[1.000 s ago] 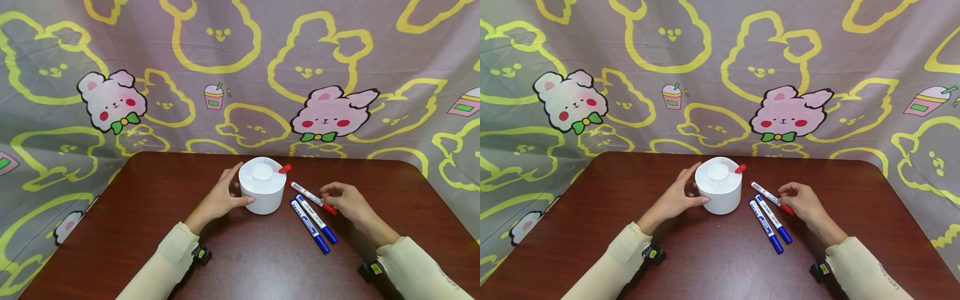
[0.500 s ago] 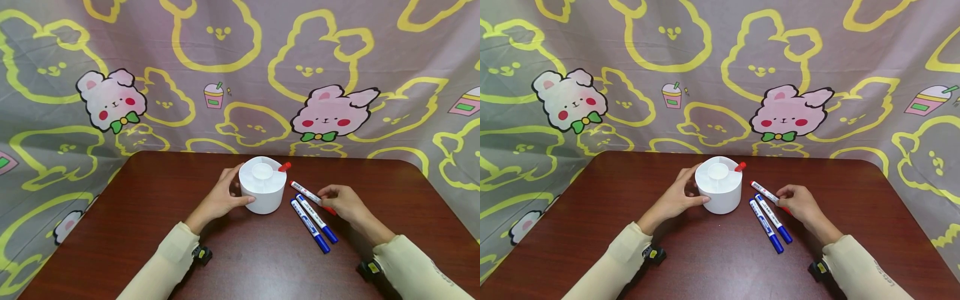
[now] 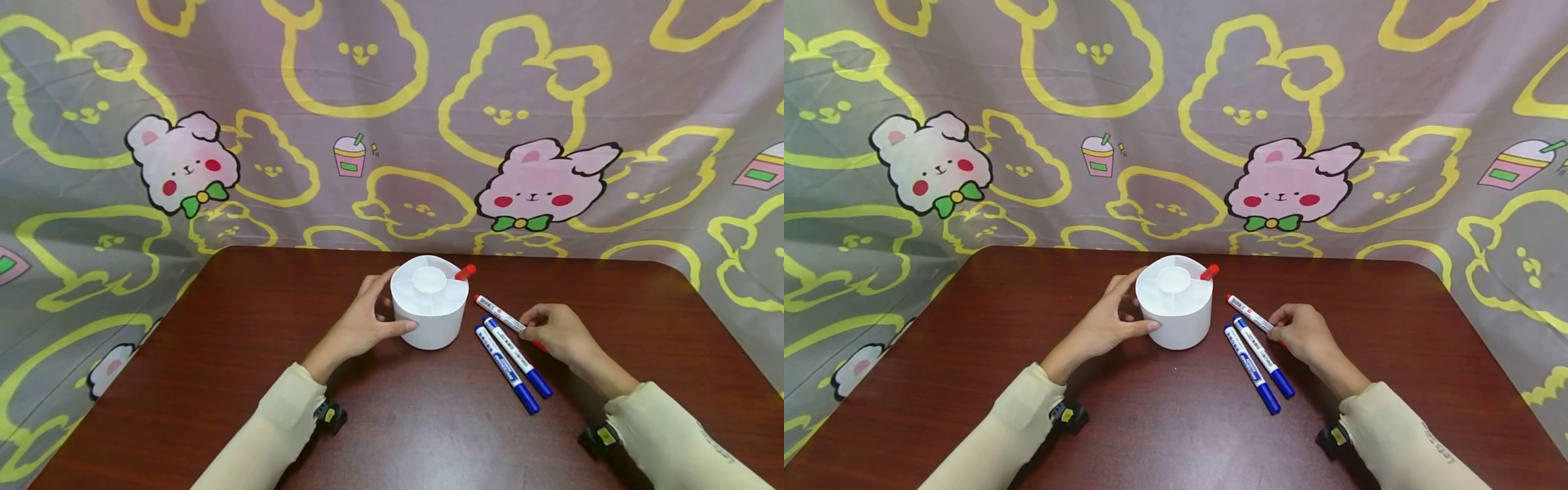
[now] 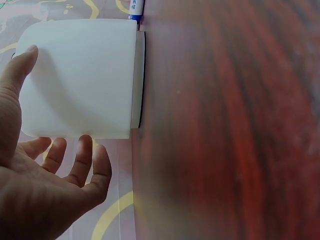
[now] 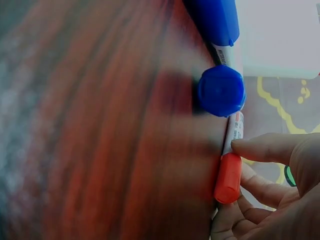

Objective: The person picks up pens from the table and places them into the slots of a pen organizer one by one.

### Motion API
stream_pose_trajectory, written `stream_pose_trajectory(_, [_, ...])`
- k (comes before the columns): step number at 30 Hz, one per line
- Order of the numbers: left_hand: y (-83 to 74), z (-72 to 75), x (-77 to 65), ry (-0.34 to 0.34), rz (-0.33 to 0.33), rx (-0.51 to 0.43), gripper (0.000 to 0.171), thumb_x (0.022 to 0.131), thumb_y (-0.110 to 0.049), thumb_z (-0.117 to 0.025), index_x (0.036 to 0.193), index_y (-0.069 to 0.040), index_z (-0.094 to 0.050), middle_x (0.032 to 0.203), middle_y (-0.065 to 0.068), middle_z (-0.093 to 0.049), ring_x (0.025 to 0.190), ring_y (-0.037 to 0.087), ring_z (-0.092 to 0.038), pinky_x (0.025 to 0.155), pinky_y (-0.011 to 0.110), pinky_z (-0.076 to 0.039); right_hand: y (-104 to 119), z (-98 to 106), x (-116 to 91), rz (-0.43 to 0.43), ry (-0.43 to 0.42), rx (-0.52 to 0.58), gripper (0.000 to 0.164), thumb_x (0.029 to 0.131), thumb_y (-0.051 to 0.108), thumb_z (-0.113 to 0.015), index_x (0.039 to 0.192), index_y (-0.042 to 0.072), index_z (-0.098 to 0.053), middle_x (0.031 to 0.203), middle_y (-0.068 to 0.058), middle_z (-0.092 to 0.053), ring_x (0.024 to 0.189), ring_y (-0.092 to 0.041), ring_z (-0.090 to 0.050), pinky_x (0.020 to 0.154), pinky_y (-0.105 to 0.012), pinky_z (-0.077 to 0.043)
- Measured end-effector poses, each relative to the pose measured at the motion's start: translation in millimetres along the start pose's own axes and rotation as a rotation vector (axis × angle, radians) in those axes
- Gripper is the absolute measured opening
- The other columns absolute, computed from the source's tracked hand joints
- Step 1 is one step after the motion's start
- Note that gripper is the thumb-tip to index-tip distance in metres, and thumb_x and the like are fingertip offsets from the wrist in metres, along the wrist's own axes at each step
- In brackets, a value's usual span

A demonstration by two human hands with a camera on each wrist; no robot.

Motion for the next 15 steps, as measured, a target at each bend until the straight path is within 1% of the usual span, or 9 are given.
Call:
stream_pose_trajectory(7, [0.5, -0.7, 0.3, 0.002, 0.003, -0.001, 0.095, 0.085, -0.023, -0.089, 0.163, -0.026, -0.034, 0.141, 0.009, -0.041, 0.115, 0.026, -0.049, 0.087, 0.033, -0.049, 1.0, 0.6, -0.9, -0.002, -0.011, -0.033, 0.014, 0.088, 0.006, -0.076, 0.096, -0.003, -0.070, 0.084, -0.006, -0.062, 0.080, -0.021, -0.054, 0.068, -0.033, -0.042])
stream_pose_trajectory(12, [-0.7, -1.2, 0.0, -0.006, 0.010, -0.012, 0.095, 0.084, -0.022, -0.090, 0.162, -0.023, -0.035, 0.144, 0.008, -0.042, 0.117, 0.025, -0.047, 0.089, 0.034, -0.049, 1.3, -0.6, -1.6, 0.013, -0.022, -0.064, 0.012, 0.088, 0.007, -0.074, 0.093, -0.003, -0.070, 0.077, -0.003, -0.060, 0.074, -0.019, -0.053, 0.065, -0.032, -0.041])
stream_pose_trajectory(15, [-0.9, -1.7, -0.1, -0.006, 0.020, -0.023, 0.095, 0.085, -0.021, -0.089, 0.162, -0.022, -0.034, 0.148, 0.007, -0.044, 0.121, 0.025, -0.048, 0.093, 0.037, -0.050, 1.5, -0.8, -2.2, 0.009, -0.022, -0.055, 0.012, 0.088, 0.006, -0.073, 0.095, -0.004, -0.070, 0.076, -0.003, -0.059, 0.072, -0.019, -0.053, 0.063, -0.032, -0.042])
Point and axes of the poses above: each hand's wrist, its own x-axis towards the middle knuckle, its own z-axis out of the back of the hand, y = z × x, the point moved 5 cm from there along x, towards the middle knuckle
